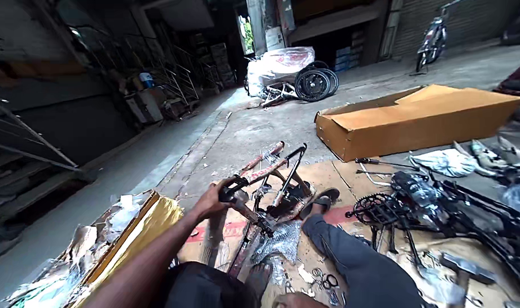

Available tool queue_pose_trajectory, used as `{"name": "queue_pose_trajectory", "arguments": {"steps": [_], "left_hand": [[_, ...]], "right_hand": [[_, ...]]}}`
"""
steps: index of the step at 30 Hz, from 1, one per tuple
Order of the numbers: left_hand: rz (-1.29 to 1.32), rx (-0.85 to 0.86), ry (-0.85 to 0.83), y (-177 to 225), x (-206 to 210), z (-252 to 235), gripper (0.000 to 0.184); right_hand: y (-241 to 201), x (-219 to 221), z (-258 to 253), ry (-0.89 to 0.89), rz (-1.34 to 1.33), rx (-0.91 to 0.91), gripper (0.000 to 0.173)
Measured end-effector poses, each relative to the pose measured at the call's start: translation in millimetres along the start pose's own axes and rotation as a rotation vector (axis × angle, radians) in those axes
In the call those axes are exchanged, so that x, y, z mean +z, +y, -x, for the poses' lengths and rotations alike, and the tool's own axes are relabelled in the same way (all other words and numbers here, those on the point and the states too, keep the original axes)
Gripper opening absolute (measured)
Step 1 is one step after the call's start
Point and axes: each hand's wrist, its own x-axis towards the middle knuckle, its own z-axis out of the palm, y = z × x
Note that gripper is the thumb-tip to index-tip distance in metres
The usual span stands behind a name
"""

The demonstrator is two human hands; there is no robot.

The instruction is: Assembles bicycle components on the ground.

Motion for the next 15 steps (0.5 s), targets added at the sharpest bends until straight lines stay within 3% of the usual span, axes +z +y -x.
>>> {"name": "queue_pose_trajectory", "arguments": {"steps": [3, 9, 15], "left_hand": [[-0.080, 0.018, 0.036, 9.2, 10.9, 4.8, 0.096], [-0.160, 0.355, 0.215, 9.1, 26.8, 7.2, 0.079], [-0.160, 0.389, 0.353, 14.7, 41.4, 6.9, 0.071]], "right_hand": [[6.6, 2.5, -31.0, -0.042, 0.094, 0.058, 0.056], [16.6, 6.5, -20.4, -0.122, 0.207, 0.150, 0.056], [26.7, 19.6, -11.1, -0.245, 0.218, 0.285, 0.056]]}}
